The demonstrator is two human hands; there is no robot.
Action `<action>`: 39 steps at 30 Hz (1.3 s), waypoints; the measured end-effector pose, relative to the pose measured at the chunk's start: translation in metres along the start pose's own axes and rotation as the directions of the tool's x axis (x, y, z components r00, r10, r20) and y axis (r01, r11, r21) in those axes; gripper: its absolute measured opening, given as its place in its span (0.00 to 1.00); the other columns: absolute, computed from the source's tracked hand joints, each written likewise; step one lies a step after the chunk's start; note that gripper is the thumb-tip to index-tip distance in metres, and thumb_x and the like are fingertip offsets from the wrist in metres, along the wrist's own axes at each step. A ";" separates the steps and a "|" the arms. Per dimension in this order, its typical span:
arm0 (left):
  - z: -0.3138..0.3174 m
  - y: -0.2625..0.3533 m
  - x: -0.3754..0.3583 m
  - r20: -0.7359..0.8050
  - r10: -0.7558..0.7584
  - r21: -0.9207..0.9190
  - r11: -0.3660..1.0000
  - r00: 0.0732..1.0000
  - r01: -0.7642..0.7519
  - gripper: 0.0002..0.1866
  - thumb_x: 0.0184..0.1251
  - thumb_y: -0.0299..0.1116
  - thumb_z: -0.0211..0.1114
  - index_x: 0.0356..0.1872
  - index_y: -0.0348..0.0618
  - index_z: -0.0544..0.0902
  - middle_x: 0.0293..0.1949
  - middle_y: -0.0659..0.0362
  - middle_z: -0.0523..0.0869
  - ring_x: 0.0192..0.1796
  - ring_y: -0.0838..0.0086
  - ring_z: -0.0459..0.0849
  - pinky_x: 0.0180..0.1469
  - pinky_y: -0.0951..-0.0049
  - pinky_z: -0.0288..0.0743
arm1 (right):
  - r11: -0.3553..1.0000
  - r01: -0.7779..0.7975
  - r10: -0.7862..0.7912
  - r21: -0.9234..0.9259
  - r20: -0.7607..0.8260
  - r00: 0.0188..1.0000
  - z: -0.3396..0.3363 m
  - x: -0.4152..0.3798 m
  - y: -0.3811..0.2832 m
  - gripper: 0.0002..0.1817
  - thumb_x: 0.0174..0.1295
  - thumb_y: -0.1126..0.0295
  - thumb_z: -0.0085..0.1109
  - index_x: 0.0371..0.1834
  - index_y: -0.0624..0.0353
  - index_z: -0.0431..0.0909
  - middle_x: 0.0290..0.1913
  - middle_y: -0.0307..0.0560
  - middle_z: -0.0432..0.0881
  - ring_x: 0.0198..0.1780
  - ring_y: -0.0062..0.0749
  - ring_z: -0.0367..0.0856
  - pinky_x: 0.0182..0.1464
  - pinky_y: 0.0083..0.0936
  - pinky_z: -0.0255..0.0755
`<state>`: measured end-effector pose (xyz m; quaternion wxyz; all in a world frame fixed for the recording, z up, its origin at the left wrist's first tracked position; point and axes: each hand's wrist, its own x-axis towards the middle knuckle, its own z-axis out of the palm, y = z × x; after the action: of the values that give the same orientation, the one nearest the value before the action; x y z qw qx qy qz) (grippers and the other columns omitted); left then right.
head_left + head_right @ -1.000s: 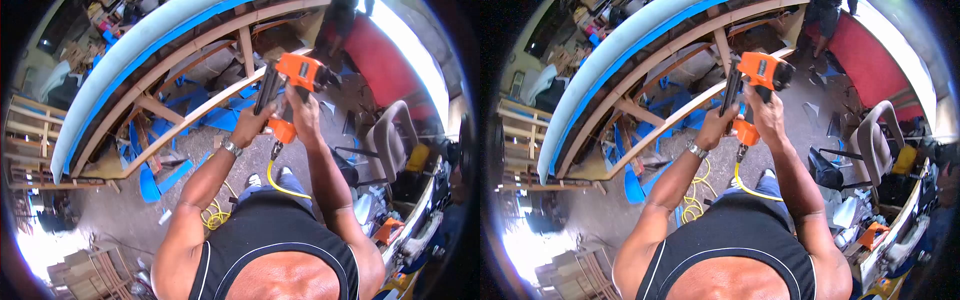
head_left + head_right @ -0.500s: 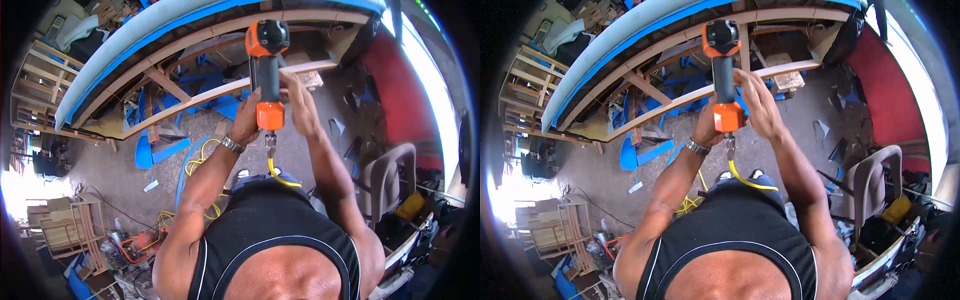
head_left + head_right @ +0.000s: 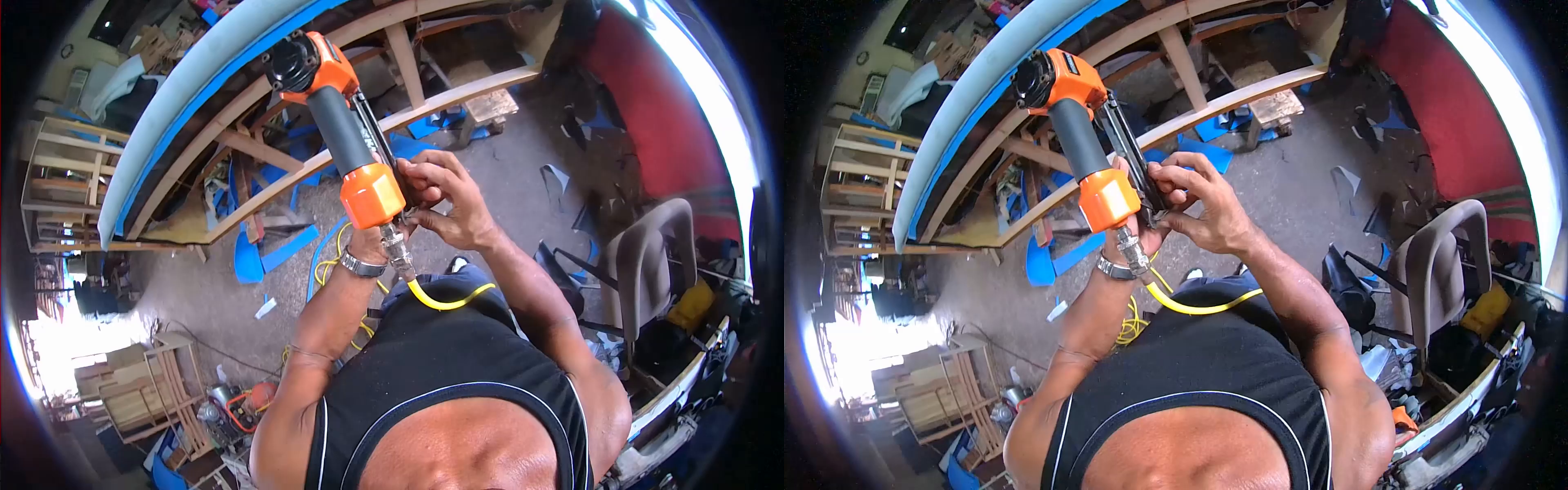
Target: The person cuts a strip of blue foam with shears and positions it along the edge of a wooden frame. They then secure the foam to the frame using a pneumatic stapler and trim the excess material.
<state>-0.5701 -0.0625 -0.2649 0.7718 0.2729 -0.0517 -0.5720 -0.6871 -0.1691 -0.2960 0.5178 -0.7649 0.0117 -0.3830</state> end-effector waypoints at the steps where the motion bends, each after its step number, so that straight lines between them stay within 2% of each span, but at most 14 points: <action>1: -0.003 -0.001 -0.003 -0.020 0.003 0.004 1.000 1.000 -0.003 0.28 0.73 0.61 0.54 0.41 0.43 0.84 0.31 0.55 0.88 0.32 0.63 0.89 0.43 0.59 0.86 | 0.999 -0.022 0.022 0.046 0.008 1.000 0.000 0.000 0.003 0.39 0.39 0.79 0.78 0.61 0.51 0.76 0.58 0.50 0.71 0.58 0.41 0.78 0.52 0.32 0.82; 4: -0.028 -0.005 -0.009 0.074 0.039 -0.127 0.991 0.996 -0.030 0.23 0.74 0.54 0.57 0.48 0.43 0.81 0.33 0.57 0.84 0.32 0.67 0.86 0.33 0.72 0.85 | 0.996 -0.058 0.053 0.068 0.076 0.996 0.007 0.007 -0.005 0.33 0.40 0.79 0.76 0.55 0.51 0.79 0.56 0.48 0.72 0.51 0.38 0.82 0.47 0.32 0.83; 10: -0.058 -0.006 -0.033 0.053 0.257 -0.252 0.938 0.965 -0.236 0.18 0.72 0.48 0.59 0.44 0.40 0.78 0.31 0.57 0.79 0.30 0.65 0.83 0.30 0.73 0.83 | 0.998 0.039 -0.031 -0.044 0.172 0.985 0.041 0.024 -0.012 0.29 0.44 0.81 0.68 0.54 0.59 0.76 0.53 0.50 0.72 0.43 0.34 0.82 0.38 0.22 0.78; 15: -0.086 0.029 -0.072 0.039 0.350 -0.116 0.932 0.936 -0.344 0.25 0.76 0.58 0.51 0.48 0.44 0.76 0.33 0.61 0.79 0.37 0.71 0.81 0.39 0.71 0.82 | 0.985 -0.173 0.150 0.016 0.424 0.893 0.094 0.046 -0.021 0.36 0.44 0.78 0.71 0.61 0.60 0.70 0.54 0.51 0.72 0.48 0.40 0.82 0.38 0.26 0.82; 17: -0.091 0.037 -0.091 -0.175 0.432 0.088 0.902 0.885 -0.423 0.25 0.77 0.59 0.49 0.48 0.45 0.76 0.33 0.62 0.78 0.38 0.73 0.81 0.40 0.70 0.83 | 0.983 -0.158 0.101 0.097 0.435 0.895 0.124 0.052 -0.034 0.38 0.42 0.79 0.72 0.62 0.63 0.69 0.53 0.52 0.72 0.50 0.38 0.80 0.37 0.23 0.81; 20: -0.121 0.050 -0.116 0.010 0.596 0.415 0.728 0.803 -0.546 0.23 0.70 0.48 0.62 0.52 0.38 0.75 0.36 0.60 0.81 0.36 0.76 0.83 0.39 0.70 0.83 | 0.980 0.201 -0.174 -0.003 0.487 0.856 0.160 0.058 -0.043 0.40 0.39 0.74 0.75 0.62 0.64 0.71 0.53 0.52 0.72 0.54 0.45 0.76 0.48 0.30 0.78; 24: -0.119 0.105 -0.206 -0.015 0.577 0.413 0.748 0.817 -0.520 0.33 0.50 0.32 0.76 0.59 0.37 0.74 0.42 0.62 0.84 0.41 0.81 0.83 0.43 0.77 0.81 | 0.836 -0.501 0.279 0.223 0.614 0.739 0.239 0.024 0.005 0.32 0.41 0.68 0.74 0.55 0.59 0.76 0.48 0.48 0.77 0.50 0.42 0.78 0.52 0.33 0.74; 28: -0.139 0.136 -0.273 0.041 0.663 0.499 0.635 0.748 -0.590 0.30 0.50 0.34 0.72 0.58 0.37 0.76 0.43 0.61 0.85 0.42 0.81 0.82 0.41 0.77 0.79 | 0.792 -0.566 0.250 0.230 0.723 0.644 0.299 0.021 -0.021 0.34 0.40 0.70 0.74 0.54 0.60 0.72 0.42 0.37 0.78 0.42 0.28 0.80 0.49 0.29 0.75; 31: -0.158 0.153 -0.315 -0.024 0.720 0.713 0.499 0.694 -0.492 0.29 0.52 0.36 0.70 0.57 0.38 0.76 0.42 0.61 0.85 0.41 0.80 0.82 0.43 0.74 0.78 | 0.151 -0.948 0.388 0.279 0.865 0.316 0.351 0.019 -0.063 0.26 0.55 0.52 0.65 0.51 0.57 0.73 0.42 0.37 0.79 0.39 0.31 0.80 0.45 0.32 0.76; 33: -0.169 0.162 -0.338 -0.079 0.716 0.733 0.513 0.693 -0.446 0.26 0.57 0.37 0.66 0.56 0.39 0.77 0.40 0.60 0.84 0.40 0.78 0.82 0.43 0.72 0.77 | -0.294 -0.939 0.215 0.176 0.970 0.115 0.375 0.007 -0.031 0.26 0.63 0.45 0.56 0.53 0.55 0.73 0.43 0.38 0.79 0.40 0.31 0.79 0.45 0.31 0.76; 34: -0.176 0.165 -0.345 -0.081 0.720 0.716 0.523 0.689 -0.462 0.25 0.59 0.36 0.66 0.57 0.39 0.76 0.38 0.61 0.83 0.36 0.80 0.81 0.39 0.73 0.78 | -0.357 -0.926 0.121 0.127 0.989 0.089 0.392 0.010 -0.048 0.26 0.71 0.43 0.43 0.54 0.53 0.73 0.44 0.39 0.80 0.42 0.30 0.79 0.46 0.31 0.75; 35: -0.184 0.167 -0.346 -0.078 0.718 0.695 0.537 0.692 -0.479 0.24 0.61 0.35 0.65 0.58 0.39 0.76 0.37 0.61 0.83 0.33 0.81 0.81 0.35 0.73 0.78 | -0.331 -0.931 0.157 0.154 0.982 0.107 0.398 0.013 -0.074 0.23 0.69 0.50 0.53 0.58 0.54 0.72 0.47 0.40 0.79 0.46 0.29 0.79 0.49 0.31 0.76; 38: -0.233 0.165 -0.342 -0.050 0.789 0.718 0.455 0.612 -0.528 0.21 0.63 0.38 0.63 0.55 0.39 0.77 0.37 0.60 0.83 0.34 0.80 0.81 0.34 0.75 0.77 | 0.397 -0.910 0.271 0.124 0.931 0.245 0.421 -0.002 -0.017 0.28 0.64 0.59 0.64 0.64 0.55 0.68 0.50 0.39 0.79 0.50 0.28 0.79 0.50 0.30 0.77; 39: -0.243 0.168 -0.344 -0.037 0.801 0.707 0.443 0.597 -0.551 0.22 0.63 0.38 0.63 0.55 0.38 0.77 0.38 0.60 0.83 0.35 0.80 0.81 0.35 0.75 0.77 | 0.485 -0.870 0.261 0.093 0.934 0.245 0.428 -0.001 -0.015 0.30 0.62 0.62 0.67 0.65 0.55 0.67 0.50 0.39 0.78 0.50 0.27 0.79 0.50 0.30 0.78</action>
<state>-0.4481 0.3720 -0.3094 0.7912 0.5703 -0.2011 -0.0907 -0.4373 0.1737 -0.3581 0.7751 -0.5607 -0.0594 0.2850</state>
